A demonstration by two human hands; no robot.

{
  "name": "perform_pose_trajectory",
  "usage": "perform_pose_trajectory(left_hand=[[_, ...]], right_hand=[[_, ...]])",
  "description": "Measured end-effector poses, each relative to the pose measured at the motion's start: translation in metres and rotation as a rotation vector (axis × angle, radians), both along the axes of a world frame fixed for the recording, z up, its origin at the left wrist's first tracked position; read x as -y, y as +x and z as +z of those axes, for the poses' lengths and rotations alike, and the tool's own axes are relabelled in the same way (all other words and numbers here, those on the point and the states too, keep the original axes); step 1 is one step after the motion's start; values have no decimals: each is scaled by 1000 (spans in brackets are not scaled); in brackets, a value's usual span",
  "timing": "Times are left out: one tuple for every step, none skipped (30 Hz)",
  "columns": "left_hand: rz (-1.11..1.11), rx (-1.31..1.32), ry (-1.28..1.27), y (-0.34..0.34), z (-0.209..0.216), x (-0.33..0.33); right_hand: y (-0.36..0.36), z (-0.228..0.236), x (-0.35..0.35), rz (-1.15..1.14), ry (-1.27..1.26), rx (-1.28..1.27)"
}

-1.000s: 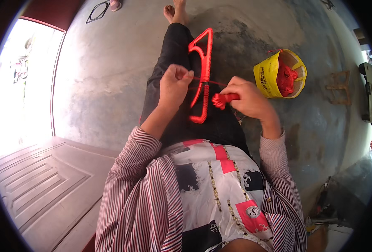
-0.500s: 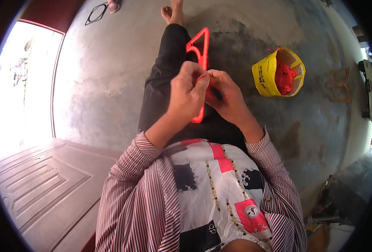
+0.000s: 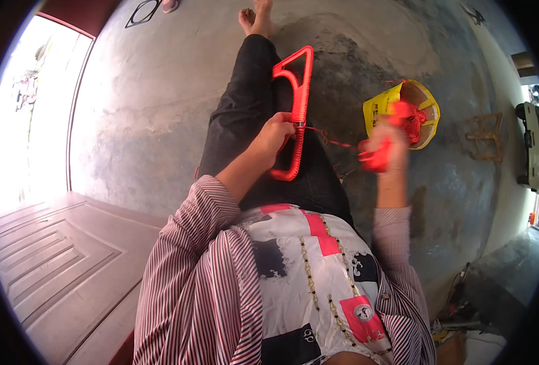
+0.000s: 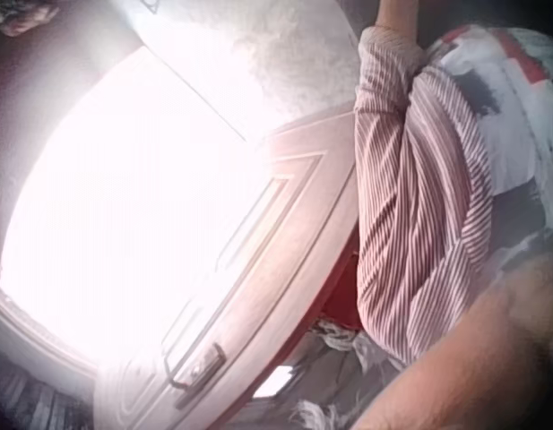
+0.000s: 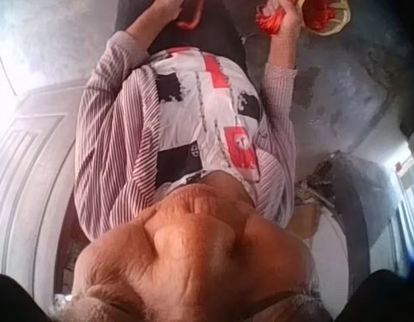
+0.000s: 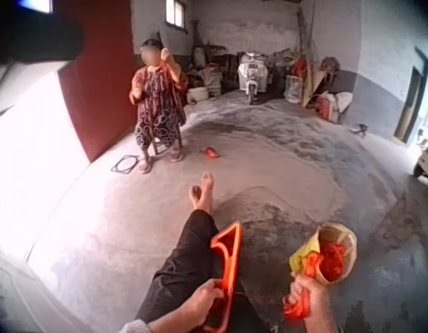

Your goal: Wrapping a red plastic frame with red twine using hands and scissors.

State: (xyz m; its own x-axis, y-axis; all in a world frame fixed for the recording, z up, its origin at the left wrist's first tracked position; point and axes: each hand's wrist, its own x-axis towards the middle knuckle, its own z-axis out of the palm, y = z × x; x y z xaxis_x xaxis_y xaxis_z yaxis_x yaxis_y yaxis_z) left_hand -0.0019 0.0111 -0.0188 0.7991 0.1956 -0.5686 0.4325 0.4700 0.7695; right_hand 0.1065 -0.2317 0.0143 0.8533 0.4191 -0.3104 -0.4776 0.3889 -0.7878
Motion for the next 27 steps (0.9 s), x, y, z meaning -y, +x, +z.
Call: perform_pose_trajectory(left_hand=[[-13,1,-72,0,-1,-1],[-32,-40,-68,1,-1,-2],[12,-9,-147,1,0,-3],[32,29,-242,2,0,-3],[49,15,-216,2,1,-3],[55,11,-237,1,0,-2],[52,15,-276,2,-1,-2],[56,12,-266,3,-2,-1],[84,7,-319,4,-4,-1],[99,41,-387,6,-7,-1],[119,6,-381,8,-9,-1],[86,4,-326,9,-11,-2],[53,1,-269,10,-13,-2],[57,1,-272,11,-15,-3],[78,-5,-273,11,-15,-3],[68,-8,-289,11,-16,-3],[96,-18,-273,11,-16,-3],[76,-53,-259,10,-16,-3],[54,-83,-244,10,-16,-3],[50,-75,-242,10,-16,-3],[67,-60,-271,10,-16,-2],[71,-20,-306,10,-16,-2],[86,-48,-300,9,-16,-2],[104,-56,-286,10,-16,-2],[100,-55,-285,9,-15,-1],[120,-64,-271,9,-14,-1],[96,-57,-259,8,-12,-1]], right_hand=[[-16,-11,-21,166,-104,127],[-30,-20,-39,267,-185,98],[-41,-23,-56,371,-230,82],[-46,-26,-71,439,-239,90],[-44,-22,-75,404,-301,103],[-43,-18,-79,381,-340,141],[-38,-12,-79,377,-342,129],[-33,-7,-77,312,-307,131],[-31,-2,-75,206,-299,134],[-30,1,-72,248,-283,138],[-33,3,-68,256,-306,165],[-37,3,-65,265,-328,189],[-43,3,-61,265,-321,173],[-49,2,-58,255,-334,166],[-54,1,-55,244,-320,175],[-59,0,-52,217,-307,186],[-62,-2,-50,230,-305,177],[-64,-3,-47,208,-313,152],[-64,-5,-45,168,-360,105],[-63,-7,-43,180,-320,139],[-61,-9,-41,199,-321,105],[-58,-11,-40,217,-335,66],[-56,-13,-39,221,-323,69],[-54,-15,-38,245,-329,81],[-52,-18,-37,254,-309,117],[-50,-19,-36,268,-333,95],[-48,-21,-36,303,-388,99]])
